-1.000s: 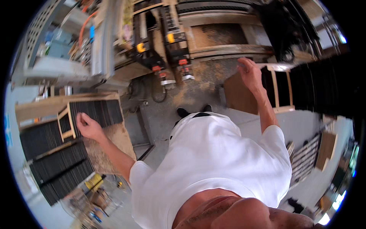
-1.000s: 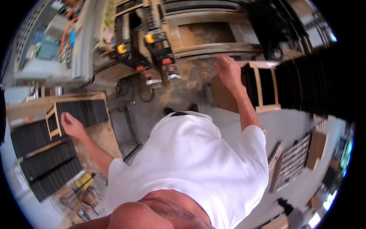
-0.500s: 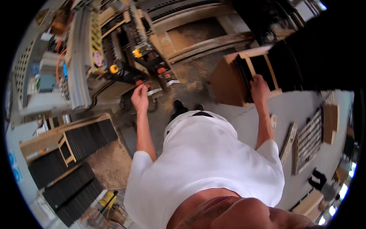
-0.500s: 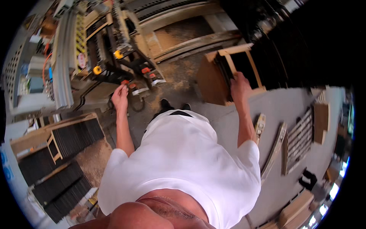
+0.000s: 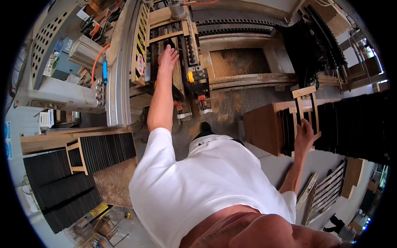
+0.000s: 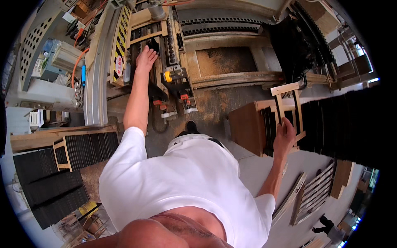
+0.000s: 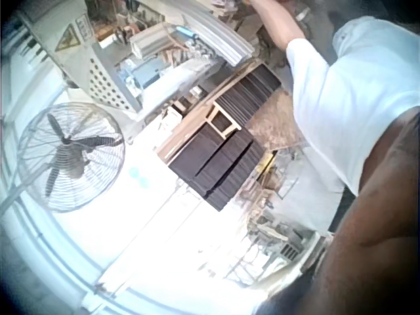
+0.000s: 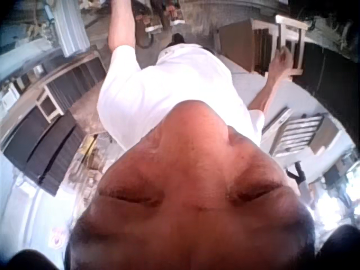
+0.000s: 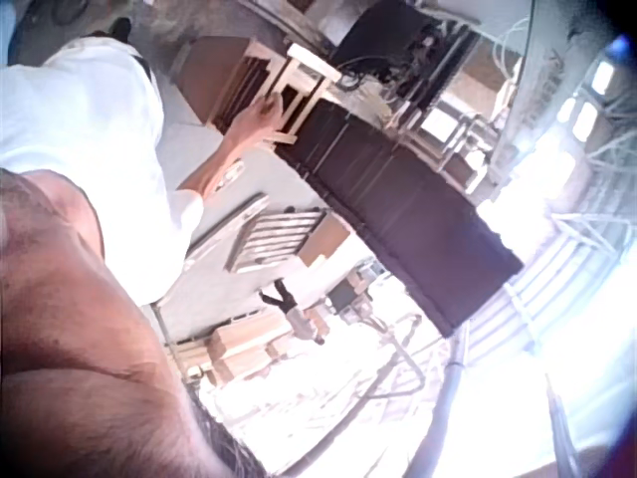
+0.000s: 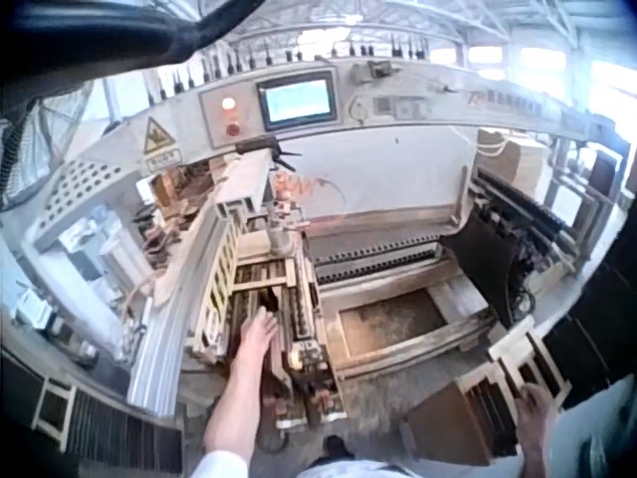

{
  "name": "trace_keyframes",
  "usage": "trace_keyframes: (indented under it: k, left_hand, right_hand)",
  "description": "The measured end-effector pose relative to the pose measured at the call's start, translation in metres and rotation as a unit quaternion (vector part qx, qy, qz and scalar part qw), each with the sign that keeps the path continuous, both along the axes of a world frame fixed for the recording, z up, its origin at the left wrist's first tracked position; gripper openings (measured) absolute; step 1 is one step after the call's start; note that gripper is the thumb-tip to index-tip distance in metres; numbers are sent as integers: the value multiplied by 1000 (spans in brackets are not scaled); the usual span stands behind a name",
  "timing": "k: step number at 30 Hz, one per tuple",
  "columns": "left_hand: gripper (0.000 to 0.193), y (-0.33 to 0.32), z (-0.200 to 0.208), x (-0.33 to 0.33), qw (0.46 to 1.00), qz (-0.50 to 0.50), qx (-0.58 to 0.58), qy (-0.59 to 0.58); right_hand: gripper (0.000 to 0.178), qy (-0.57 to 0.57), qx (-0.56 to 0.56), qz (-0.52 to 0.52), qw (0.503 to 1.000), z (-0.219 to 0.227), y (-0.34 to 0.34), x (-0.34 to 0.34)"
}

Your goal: The person repeatedly picks up small wooden chair frames, places them on a machine, and then moves them to a stack. The task involves handling the frames one at a time in a repetitive cycle.

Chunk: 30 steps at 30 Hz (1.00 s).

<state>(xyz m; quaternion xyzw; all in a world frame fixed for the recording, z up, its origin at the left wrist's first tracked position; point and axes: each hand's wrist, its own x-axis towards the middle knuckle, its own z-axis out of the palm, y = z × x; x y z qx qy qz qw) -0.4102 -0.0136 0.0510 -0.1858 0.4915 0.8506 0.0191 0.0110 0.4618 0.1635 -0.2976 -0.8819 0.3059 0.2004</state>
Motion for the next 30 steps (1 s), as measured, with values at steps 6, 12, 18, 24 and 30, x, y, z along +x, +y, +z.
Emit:
trace_keyframes:
  k: [6,12,18,24,30]
  left_hand:
    - [78,-4,-14,-97,991,8,132,-19]
    - [43,-20,-29,-90,980,66,184,-30]
    - [25,-1,-33,65,972,-2,234,-24]
    - [29,1,-8,214,975,-4,216,-44]
    - [30,14,0,296,976,68,201,-50]
  right_hand:
    - [32,94,-7,174,980,14,-67,-79]
    - [28,97,91,364,922,27,-140,-202]
    - [27,124,152,513,836,4,-221,-327]
    - [29,175,164,636,733,-56,-313,-436]
    - [30,164,238,639,713,-82,-353,-493]
